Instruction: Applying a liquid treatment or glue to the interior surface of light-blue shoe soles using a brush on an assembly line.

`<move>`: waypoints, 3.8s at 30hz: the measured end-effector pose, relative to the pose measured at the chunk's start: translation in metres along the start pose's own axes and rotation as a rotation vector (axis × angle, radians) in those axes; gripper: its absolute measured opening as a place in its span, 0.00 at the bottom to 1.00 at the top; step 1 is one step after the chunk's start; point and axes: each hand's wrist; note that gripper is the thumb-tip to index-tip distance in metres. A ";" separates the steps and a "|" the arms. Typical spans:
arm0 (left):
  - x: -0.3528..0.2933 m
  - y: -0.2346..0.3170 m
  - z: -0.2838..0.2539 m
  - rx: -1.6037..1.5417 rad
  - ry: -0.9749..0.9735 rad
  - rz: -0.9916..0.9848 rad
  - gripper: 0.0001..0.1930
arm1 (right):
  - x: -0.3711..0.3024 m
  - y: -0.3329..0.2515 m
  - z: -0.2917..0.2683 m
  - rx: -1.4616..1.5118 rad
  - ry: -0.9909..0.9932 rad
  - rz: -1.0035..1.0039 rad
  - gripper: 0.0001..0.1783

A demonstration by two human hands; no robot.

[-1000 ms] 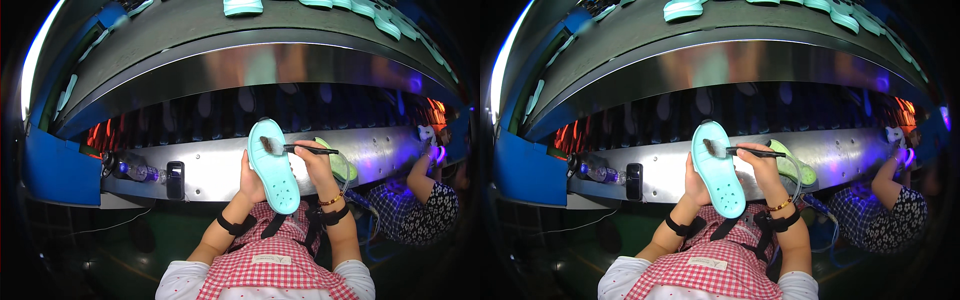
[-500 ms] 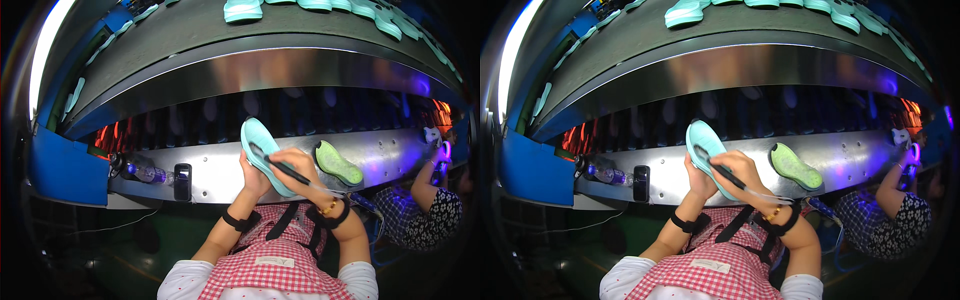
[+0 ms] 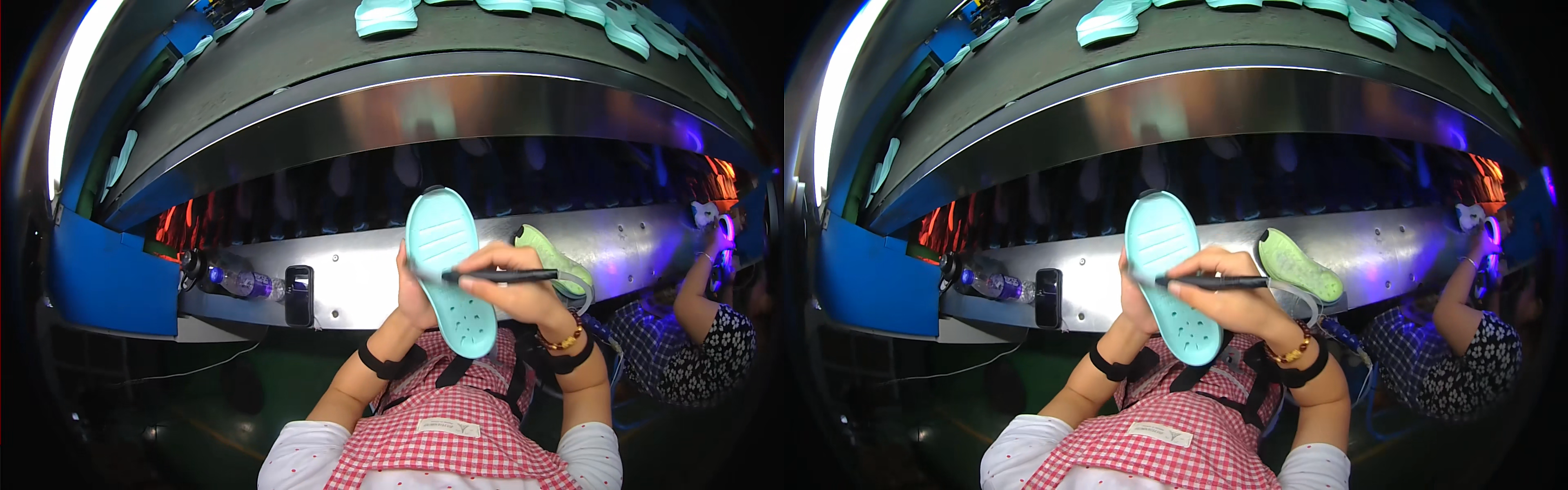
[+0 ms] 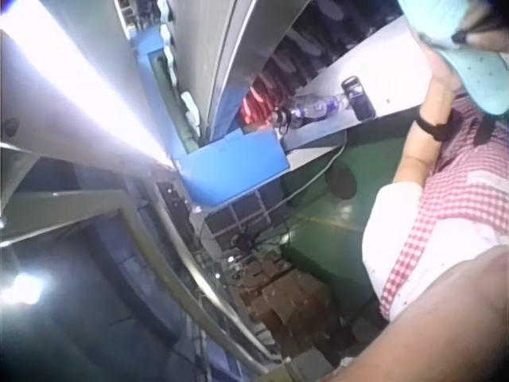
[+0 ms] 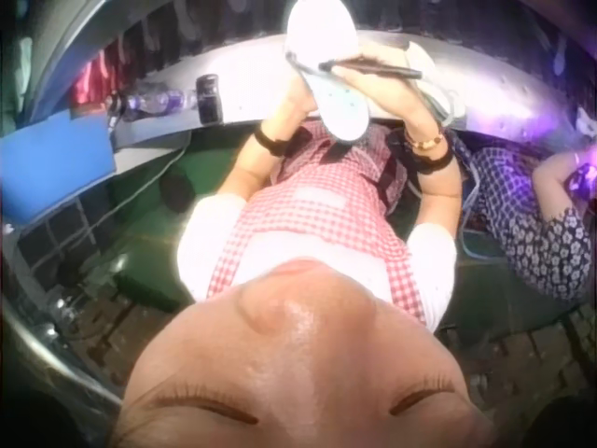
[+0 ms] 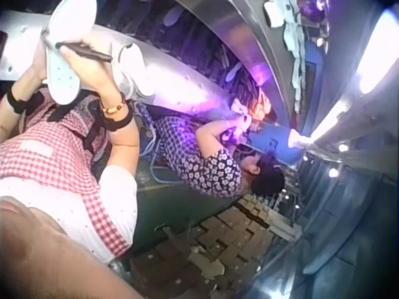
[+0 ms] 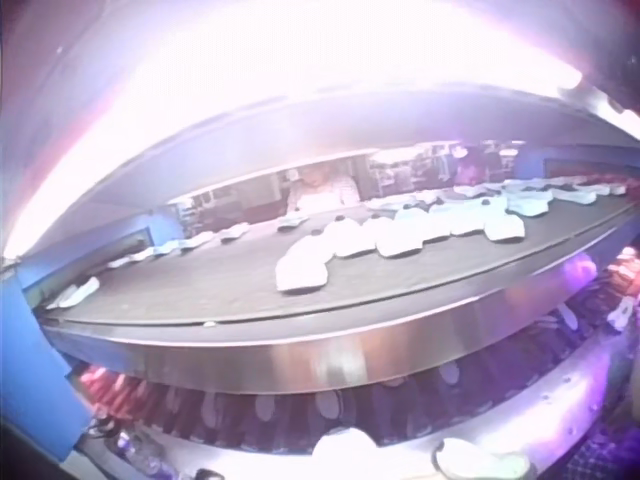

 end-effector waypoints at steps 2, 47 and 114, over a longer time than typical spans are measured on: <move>-0.003 0.009 -0.007 0.008 -0.023 -0.005 0.37 | -0.006 -0.012 -0.002 0.183 -0.167 0.114 0.10; -0.016 0.056 0.068 0.223 0.066 0.479 0.45 | -0.031 0.001 -0.002 0.637 -0.016 0.035 0.10; -0.016 0.053 -0.010 0.130 0.200 0.227 0.42 | -0.032 -0.025 0.016 -0.396 -0.301 -0.364 0.10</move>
Point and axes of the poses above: each hand's wrist, its own x-axis towards the middle knuckle, its own z-axis out of the palm, y = z × x, and after that the axes turned 9 degrees about x, right-handed
